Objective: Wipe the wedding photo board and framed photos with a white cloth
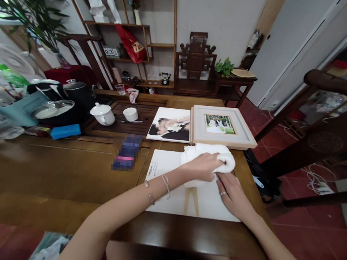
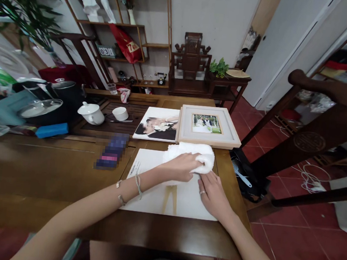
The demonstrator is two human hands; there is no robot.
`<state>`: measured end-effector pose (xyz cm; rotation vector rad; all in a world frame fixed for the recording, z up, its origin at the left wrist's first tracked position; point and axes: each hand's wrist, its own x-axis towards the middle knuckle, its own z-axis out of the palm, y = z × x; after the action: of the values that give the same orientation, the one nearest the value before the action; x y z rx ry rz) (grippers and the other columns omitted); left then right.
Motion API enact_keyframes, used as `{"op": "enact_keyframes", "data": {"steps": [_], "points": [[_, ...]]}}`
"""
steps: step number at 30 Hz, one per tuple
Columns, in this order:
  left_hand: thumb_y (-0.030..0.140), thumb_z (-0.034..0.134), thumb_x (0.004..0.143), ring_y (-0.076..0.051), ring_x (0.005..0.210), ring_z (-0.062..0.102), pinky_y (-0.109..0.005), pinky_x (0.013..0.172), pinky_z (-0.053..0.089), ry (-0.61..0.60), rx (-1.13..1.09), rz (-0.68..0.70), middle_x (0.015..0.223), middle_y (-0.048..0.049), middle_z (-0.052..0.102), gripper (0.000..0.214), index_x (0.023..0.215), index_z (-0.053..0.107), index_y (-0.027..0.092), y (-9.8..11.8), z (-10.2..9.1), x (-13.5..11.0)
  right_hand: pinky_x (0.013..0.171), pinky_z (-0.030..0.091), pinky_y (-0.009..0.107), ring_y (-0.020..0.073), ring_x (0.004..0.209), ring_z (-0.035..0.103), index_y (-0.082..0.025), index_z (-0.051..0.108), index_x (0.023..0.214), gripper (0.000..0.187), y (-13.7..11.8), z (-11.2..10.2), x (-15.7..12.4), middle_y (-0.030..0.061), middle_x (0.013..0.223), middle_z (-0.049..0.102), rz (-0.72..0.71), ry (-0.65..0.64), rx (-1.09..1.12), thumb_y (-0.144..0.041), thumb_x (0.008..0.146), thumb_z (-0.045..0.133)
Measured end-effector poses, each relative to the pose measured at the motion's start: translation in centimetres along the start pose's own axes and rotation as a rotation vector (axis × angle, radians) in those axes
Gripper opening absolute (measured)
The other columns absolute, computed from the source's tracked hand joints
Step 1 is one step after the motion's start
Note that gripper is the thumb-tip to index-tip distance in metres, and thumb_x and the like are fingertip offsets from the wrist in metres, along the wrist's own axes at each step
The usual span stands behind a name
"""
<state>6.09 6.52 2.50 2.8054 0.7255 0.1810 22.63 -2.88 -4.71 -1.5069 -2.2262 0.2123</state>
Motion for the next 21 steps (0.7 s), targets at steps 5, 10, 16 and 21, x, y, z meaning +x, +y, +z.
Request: {"op": "enact_keyframes", "data": {"steps": [5, 10, 16, 21], "points": [[-0.001, 0.045, 0.074, -0.028, 0.101, 0.059, -0.037, 0.082, 0.049, -0.013, 0.189, -0.052, 0.113, -0.0158, 0.061, 0.03, 0.094, 0.063, 0.012, -0.4, 0.6, -3.3, 0.105, 0.039, 0.05, 0.0287, 0.134, 0.042, -0.02, 0.039, 0.14, 0.045, 0.1, 0.1, -0.1, 0.014, 0.139, 0.051, -0.02, 0.02, 0.006, -0.024, 0.096, 0.036], [-0.005, 0.048, 0.07, -0.034, 0.128, 0.045, -0.05, 0.101, 0.04, 0.002, 0.208, -0.149, 0.137, -0.0156, 0.051, 0.032, 0.089, 0.067, 0.013, -3.2, 0.0, -8.9, 0.108, 0.035, 0.051, 0.0254, 0.139, 0.035, -0.021, 0.035, 0.143, 0.046, 0.3, 0.4, -0.2, 0.012, 0.146, 0.045, -0.016, 0.002, 0.013, -0.023, 0.097, 0.034], [-0.002, 0.053, 0.066, -0.032, 0.137, 0.035, -0.052, 0.111, 0.03, -0.006, 0.068, -0.255, 0.146, -0.0096, 0.043, 0.036, 0.09, 0.072, 0.017, -3.3, -0.8, -14.5, 0.109, 0.035, 0.052, 0.0246, 0.14, 0.034, -0.022, 0.033, 0.144, 0.047, 0.4, 0.4, -0.2, 0.0122, 0.146, 0.045, -0.02, 0.008, 0.003, -0.023, 0.097, 0.034], [0.027, 0.064, 0.081, -0.037, 0.138, 0.031, -0.055, 0.11, 0.03, -0.021, 0.035, -0.153, 0.151, -0.0082, 0.034, 0.014, 0.086, 0.075, 0.021, 3.2, 0.7, -17.8, 0.11, 0.035, 0.051, 0.0236, 0.14, 0.034, -0.022, 0.034, 0.144, 0.047, 0.3, 0.4, -0.2, 0.0116, 0.147, 0.044, -0.016, 0.005, 0.0, -0.024, 0.097, 0.035]]}}
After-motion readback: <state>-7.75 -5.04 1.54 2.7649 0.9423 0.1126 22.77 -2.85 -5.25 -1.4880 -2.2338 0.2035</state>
